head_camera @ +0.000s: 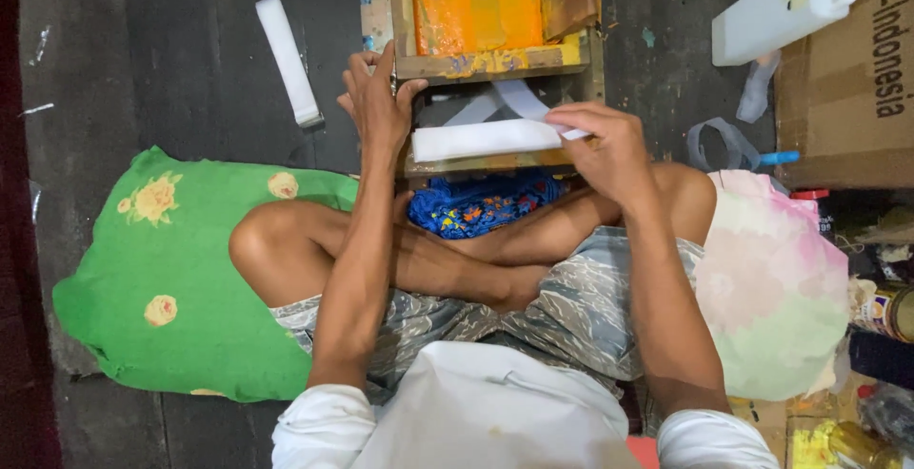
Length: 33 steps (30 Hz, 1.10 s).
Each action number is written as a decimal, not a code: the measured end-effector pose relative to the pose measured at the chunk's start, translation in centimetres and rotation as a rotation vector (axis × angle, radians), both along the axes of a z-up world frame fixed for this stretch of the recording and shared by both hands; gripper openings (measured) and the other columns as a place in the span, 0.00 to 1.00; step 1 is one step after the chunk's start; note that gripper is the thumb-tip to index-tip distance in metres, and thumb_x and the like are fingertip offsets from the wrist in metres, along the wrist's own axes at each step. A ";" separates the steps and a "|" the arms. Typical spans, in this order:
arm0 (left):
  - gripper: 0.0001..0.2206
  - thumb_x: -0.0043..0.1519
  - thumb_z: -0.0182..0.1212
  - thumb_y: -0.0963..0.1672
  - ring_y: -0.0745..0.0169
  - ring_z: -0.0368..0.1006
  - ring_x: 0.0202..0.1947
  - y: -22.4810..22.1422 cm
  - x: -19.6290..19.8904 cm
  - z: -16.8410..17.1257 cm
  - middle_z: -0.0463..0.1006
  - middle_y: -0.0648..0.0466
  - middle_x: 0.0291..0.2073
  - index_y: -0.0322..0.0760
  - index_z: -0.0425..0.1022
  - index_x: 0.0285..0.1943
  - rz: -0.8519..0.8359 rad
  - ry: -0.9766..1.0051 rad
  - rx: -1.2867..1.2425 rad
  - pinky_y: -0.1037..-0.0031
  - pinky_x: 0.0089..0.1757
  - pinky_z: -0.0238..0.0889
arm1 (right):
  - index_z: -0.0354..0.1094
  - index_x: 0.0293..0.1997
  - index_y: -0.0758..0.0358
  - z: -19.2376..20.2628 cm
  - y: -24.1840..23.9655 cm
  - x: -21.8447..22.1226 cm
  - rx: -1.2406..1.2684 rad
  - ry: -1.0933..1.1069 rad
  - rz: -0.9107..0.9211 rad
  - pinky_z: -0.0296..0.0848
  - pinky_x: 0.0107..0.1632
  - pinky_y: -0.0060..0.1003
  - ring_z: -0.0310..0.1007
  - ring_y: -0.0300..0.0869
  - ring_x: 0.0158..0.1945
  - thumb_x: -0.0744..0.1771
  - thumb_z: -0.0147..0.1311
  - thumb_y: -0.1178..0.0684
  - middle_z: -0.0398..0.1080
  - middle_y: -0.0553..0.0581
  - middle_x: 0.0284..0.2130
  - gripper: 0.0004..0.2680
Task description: The person is performing manual screen printing by applying orange ink onto a screen using a squeegee and printing onto small white strips.
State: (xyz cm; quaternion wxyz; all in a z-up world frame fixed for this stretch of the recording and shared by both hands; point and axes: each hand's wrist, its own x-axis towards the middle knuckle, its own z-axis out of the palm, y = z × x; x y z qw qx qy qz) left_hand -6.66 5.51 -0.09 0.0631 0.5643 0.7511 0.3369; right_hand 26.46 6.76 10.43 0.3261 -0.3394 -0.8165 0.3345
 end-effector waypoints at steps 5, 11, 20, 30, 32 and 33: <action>0.31 0.70 0.42 0.62 0.33 0.63 0.61 2.0 -0.1 3.2 0.66 0.49 0.63 0.53 0.54 0.79 -0.027 -0.187 0.068 0.39 0.53 0.46 | 0.75 0.55 0.70 -3.0 2.8 -4.0 0.024 -0.094 -0.015 0.72 0.59 0.46 0.74 0.54 0.57 0.68 0.49 0.63 0.75 0.66 0.53 0.12; 0.29 0.72 0.44 0.58 0.30 0.47 0.76 5.6 -1.1 7.7 0.59 0.44 0.75 0.45 0.53 0.78 -0.086 -0.367 0.153 0.38 0.69 0.37 | 0.67 0.64 0.63 -4.8 6.1 -8.0 0.087 -0.431 -0.030 0.64 0.56 0.62 0.65 0.63 0.62 0.66 0.52 0.49 0.67 0.64 0.63 0.19; 0.30 0.74 0.39 0.57 0.38 0.44 0.78 6.6 -2.8 11.0 0.54 0.42 0.77 0.40 0.46 0.80 -0.217 -0.379 0.086 0.45 0.70 0.41 | 0.68 0.64 0.57 -7.0 5.6 -10.6 0.034 -0.651 -0.059 0.58 0.54 0.67 0.55 0.59 0.70 0.68 0.46 0.44 0.64 0.53 0.67 0.18; 0.29 0.75 0.42 0.56 0.40 0.58 0.75 6.8 -3.2 10.5 0.60 0.42 0.75 0.40 0.48 0.79 -0.261 -0.377 0.146 0.50 0.66 0.57 | 0.75 0.57 0.59 -9.0 4.9 -9.0 0.163 -0.576 -0.109 0.60 0.48 0.59 0.60 0.56 0.68 0.68 0.47 0.49 0.68 0.52 0.65 0.14; 0.28 0.75 0.43 0.56 0.40 0.59 0.74 6.8 -3.2 10.5 0.62 0.42 0.74 0.40 0.48 0.79 -0.259 -0.375 0.146 0.50 0.65 0.58 | 0.75 0.56 0.60 -9.3 4.9 -8.9 0.167 -0.562 -0.112 0.60 0.48 0.59 0.60 0.55 0.68 0.68 0.48 0.49 0.68 0.51 0.64 0.14; 0.28 0.75 0.43 0.56 0.40 0.60 0.73 6.8 -3.2 10.6 0.63 0.42 0.73 0.40 0.48 0.79 -0.261 -0.373 0.145 0.50 0.64 0.60 | 0.76 0.55 0.60 -9.4 4.9 -8.8 0.170 -0.548 -0.118 0.59 0.48 0.58 0.60 0.55 0.68 0.68 0.49 0.50 0.68 0.51 0.64 0.13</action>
